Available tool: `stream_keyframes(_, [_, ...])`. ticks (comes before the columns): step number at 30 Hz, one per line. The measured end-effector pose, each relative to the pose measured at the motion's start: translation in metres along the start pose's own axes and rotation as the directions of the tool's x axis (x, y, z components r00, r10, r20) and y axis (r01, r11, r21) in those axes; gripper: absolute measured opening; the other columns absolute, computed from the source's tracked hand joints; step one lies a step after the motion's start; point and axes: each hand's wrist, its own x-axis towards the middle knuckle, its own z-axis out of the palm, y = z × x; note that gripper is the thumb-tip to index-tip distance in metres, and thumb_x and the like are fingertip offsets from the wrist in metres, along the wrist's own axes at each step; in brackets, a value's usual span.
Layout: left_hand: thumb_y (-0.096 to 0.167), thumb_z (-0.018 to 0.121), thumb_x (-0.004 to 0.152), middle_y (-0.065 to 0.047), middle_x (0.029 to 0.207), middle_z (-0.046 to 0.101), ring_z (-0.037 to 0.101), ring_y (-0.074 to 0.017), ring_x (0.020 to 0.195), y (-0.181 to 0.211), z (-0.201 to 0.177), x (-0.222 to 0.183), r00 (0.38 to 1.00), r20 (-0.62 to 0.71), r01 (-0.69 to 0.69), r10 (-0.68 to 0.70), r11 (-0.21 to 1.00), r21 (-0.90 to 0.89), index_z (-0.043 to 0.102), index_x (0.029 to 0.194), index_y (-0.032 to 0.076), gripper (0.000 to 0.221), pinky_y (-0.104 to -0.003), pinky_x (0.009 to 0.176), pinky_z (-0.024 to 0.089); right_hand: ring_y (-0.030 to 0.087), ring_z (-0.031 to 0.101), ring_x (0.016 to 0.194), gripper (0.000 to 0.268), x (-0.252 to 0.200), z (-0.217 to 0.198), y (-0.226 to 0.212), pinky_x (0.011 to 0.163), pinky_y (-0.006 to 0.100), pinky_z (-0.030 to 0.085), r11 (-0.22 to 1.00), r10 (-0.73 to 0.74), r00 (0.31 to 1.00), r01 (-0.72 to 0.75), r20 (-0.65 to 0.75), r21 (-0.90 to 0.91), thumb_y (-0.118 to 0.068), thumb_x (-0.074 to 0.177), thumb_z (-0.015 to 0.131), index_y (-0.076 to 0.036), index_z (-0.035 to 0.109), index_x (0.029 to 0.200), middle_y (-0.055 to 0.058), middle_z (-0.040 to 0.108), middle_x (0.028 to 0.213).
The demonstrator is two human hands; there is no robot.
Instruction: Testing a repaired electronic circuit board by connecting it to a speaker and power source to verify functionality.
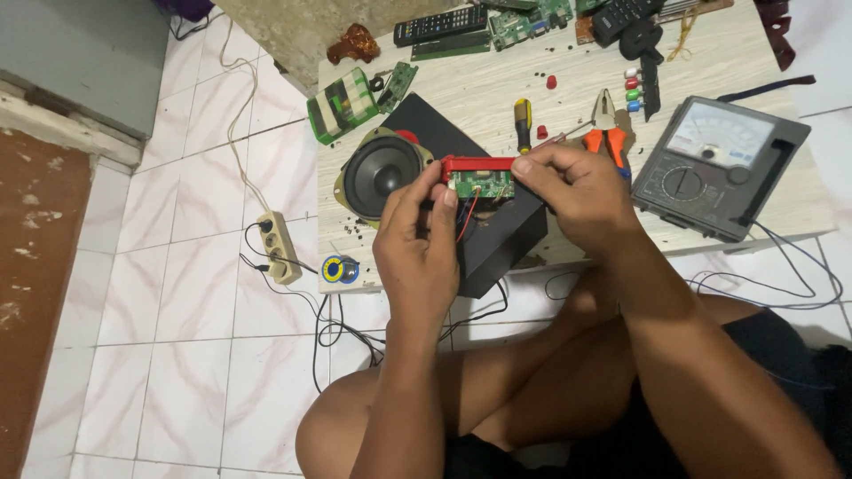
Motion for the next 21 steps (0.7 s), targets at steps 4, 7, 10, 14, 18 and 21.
stream_keyframes(4, [0.010,0.065,0.101,-0.019,0.103,0.072,0.071,-0.0269,0.091,0.004,-0.001,-0.001,1.000,0.010,-0.010,0.010,1.000,-0.009,0.068,0.129,0.000,0.030,-0.038,0.076,0.057,0.009,0.045,0.057,0.016,0.000,-0.002,0.002,0.059,0.022,0.039,1.000,0.013,1.000,-0.014,-0.004,-0.004,-0.021,0.103,0.070,-0.007,0.078,0.101,0.001,0.047,0.053])
stream_keyframes(7, [0.008,0.064,0.101,-0.019,0.104,0.072,0.071,-0.0291,0.094,0.004,-0.001,0.000,1.000,0.009,-0.023,0.023,1.000,0.009,0.068,0.130,0.000,0.030,-0.039,0.078,0.058,0.010,0.046,0.056,0.016,0.001,-0.003,0.009,0.058,0.023,0.041,1.000,0.020,1.000,-0.020,0.004,-0.022,-0.021,0.103,0.071,-0.007,0.079,0.102,0.002,0.048,0.053])
stream_keyframes(10, [0.009,0.064,0.102,-0.018,0.103,0.071,0.071,-0.0293,0.097,0.006,-0.002,-0.001,1.000,0.012,-0.024,0.024,1.000,0.009,0.068,0.130,0.000,0.030,-0.039,0.080,0.058,0.009,0.046,0.055,0.014,0.001,-0.002,0.015,0.057,0.024,0.042,0.999,0.031,1.000,-0.031,-0.006,-0.024,-0.019,0.100,0.072,-0.007,0.080,0.103,0.002,0.049,0.053])
stream_keyframes(14, [0.006,0.062,0.102,-0.020,0.103,0.070,0.071,-0.0326,0.100,0.005,-0.002,-0.003,0.999,0.019,-0.036,0.035,0.999,0.015,0.067,0.130,-0.001,0.030,-0.042,0.082,0.057,0.007,0.045,0.056,0.014,-0.001,-0.004,0.016,0.057,0.023,0.041,1.000,0.026,1.000,-0.026,-0.003,-0.004,-0.017,0.098,0.074,-0.006,0.079,0.105,0.002,0.049,0.054])
stream_keyframes(18, [0.006,0.061,0.102,-0.020,0.103,0.070,0.071,-0.0350,0.103,0.004,-0.002,-0.003,0.999,0.019,-0.051,0.051,0.998,0.026,0.067,0.130,-0.001,0.030,-0.044,0.084,0.057,0.006,0.044,0.056,0.015,-0.001,-0.005,0.016,0.055,0.021,0.040,1.000,-0.003,1.000,0.002,0.023,0.031,-0.013,0.098,0.073,-0.004,0.079,0.108,0.002,0.052,0.055])
stream_keyframes(21, [0.005,0.061,0.102,-0.019,0.103,0.071,0.071,-0.0341,0.102,0.005,-0.002,-0.002,0.998,0.018,-0.065,0.064,0.997,0.052,0.067,0.130,-0.001,0.030,-0.043,0.085,0.057,0.005,0.046,0.057,0.016,0.000,-0.005,0.018,0.056,0.021,0.040,0.999,-0.010,1.000,0.009,0.024,0.052,-0.013,0.097,0.074,-0.003,0.079,0.108,0.003,0.054,0.056])
